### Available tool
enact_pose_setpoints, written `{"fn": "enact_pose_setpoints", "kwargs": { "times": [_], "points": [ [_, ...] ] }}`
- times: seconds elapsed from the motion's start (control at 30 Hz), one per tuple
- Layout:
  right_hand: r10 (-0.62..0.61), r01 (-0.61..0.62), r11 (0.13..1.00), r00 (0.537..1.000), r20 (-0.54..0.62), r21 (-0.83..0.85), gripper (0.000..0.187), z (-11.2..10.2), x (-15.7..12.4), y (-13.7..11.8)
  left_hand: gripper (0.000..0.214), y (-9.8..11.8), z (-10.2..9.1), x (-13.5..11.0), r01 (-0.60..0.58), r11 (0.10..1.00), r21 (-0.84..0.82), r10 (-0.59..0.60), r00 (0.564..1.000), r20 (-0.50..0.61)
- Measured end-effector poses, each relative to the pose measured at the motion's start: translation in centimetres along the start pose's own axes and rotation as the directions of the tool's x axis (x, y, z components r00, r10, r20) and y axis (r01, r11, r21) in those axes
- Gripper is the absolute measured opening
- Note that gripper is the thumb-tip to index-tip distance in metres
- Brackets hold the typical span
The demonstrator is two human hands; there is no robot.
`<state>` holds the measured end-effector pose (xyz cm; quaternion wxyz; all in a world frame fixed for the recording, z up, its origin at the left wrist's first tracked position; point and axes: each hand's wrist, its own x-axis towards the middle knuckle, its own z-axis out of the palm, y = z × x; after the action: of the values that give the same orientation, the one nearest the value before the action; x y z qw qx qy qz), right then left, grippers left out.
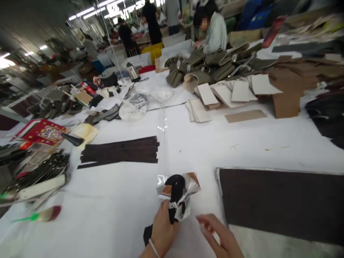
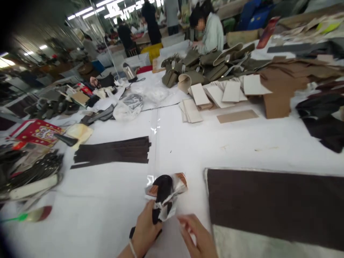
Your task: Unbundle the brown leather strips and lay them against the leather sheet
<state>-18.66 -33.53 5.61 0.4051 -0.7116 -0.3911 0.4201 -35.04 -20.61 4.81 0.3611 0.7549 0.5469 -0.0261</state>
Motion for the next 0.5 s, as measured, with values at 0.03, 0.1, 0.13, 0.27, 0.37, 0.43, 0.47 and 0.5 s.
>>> {"fn": "enact_pose_setpoints", "kwargs": {
  "times": [0.03,0.1,0.13,0.27,0.37,0.43,0.47,0.5],
  "points": [
    [-0.05,0.049,0.999,0.997,0.056,0.02,0.03,2.0,0.4,-0.8,0.058,-1.2,0.0,-1.6,0.022,1.0,-0.02,-0.021,1.0,0.014],
    [-0.093,0.091,0.996,0.983,0.161,0.02,0.031,5.7,0.7,-2.0,0.051,-3.4,-0.2,-3.8,0.035,0.993,-0.111,-0.031,0.999,0.037],
    [-0.08,0.083,0.997,0.978,0.191,-0.008,0.03,7.4,0.6,-2.4,0.049,-4.4,-0.4,-4.4,0.026,0.984,-0.177,-0.016,0.998,0.055],
    [0.021,0.01,0.983,0.986,0.168,-0.183,0.033,12.7,-0.8,-2.2,0.053,-7.7,-2.4,-5.3,-0.062,0.934,-0.351,0.077,0.997,0.028],
    [0.011,0.003,0.958,0.999,0.047,-0.288,0.033,14.6,-1.4,-1.7,0.034,-8.8,-4.3,-5.5,-0.116,0.967,-0.226,0.07,0.977,-0.202],
    [-0.007,0.011,0.933,1.0,0.013,-0.36,0.029,14.9,-1.4,-1.9,0.025,-8.7,-5.3,-5.7,-0.233,0.968,-0.09,0.188,0.919,-0.346],
    [-0.009,0.015,0.915,1.0,0.015,-0.404,0.027,14.9,-1.2,-2.1,0.025,-8.4,-5.6,-5.9,-0.322,0.947,-0.016,0.292,0.878,-0.38],
    [-0.009,0.019,0.89,1.0,0.025,-0.456,0.028,14.9,-1.1,-2.3,0.026,-8.0,-5.8,-6.1,-0.41,0.91,0.059,0.4,0.831,-0.387]
  ]
}}
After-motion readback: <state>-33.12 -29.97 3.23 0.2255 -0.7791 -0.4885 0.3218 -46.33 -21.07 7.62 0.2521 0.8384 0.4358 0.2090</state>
